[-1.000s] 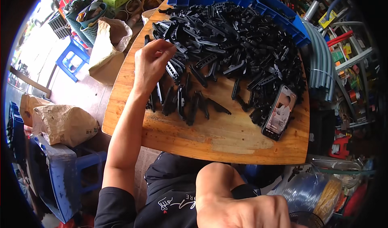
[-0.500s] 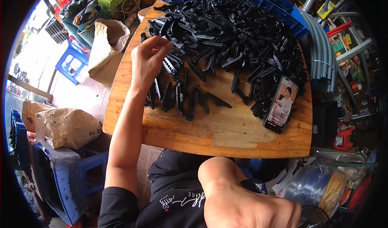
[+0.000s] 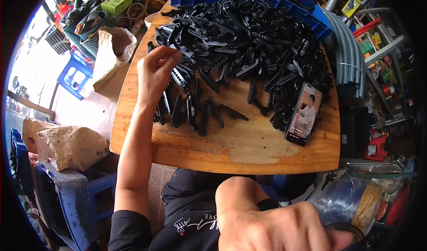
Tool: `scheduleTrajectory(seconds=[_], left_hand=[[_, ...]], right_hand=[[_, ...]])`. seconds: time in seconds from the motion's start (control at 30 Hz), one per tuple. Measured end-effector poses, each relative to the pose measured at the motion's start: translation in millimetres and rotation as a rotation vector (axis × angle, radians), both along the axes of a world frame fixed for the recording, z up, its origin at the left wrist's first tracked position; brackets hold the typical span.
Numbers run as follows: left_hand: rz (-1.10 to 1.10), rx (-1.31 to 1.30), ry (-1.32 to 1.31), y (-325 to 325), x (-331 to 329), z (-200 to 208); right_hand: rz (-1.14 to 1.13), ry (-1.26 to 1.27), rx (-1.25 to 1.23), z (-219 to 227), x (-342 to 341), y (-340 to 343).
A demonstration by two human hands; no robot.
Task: Assembling small black plastic components by snapping pieces together at a workbench.
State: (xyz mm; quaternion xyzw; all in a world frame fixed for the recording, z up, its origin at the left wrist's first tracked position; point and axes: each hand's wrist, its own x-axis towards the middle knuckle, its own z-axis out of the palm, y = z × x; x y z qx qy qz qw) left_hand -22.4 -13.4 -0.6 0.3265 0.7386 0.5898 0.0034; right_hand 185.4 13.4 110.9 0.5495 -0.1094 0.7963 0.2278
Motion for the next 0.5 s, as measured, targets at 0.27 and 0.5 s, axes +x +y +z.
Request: scheduleTrajectory(seconds=[0.27, 0.5], left_hand=[[-0.023, 0.007, -0.003, -0.7, -0.2, -1.1], [-0.008, 0.016, -0.012, -0.9, 0.9, -0.9]], right_hand=[[0.062, 0.029, 0.004, 2.2, -4.5, 2.1], [0.031, 0.036, -0.021, 3.8, -8.3, 0.9]])
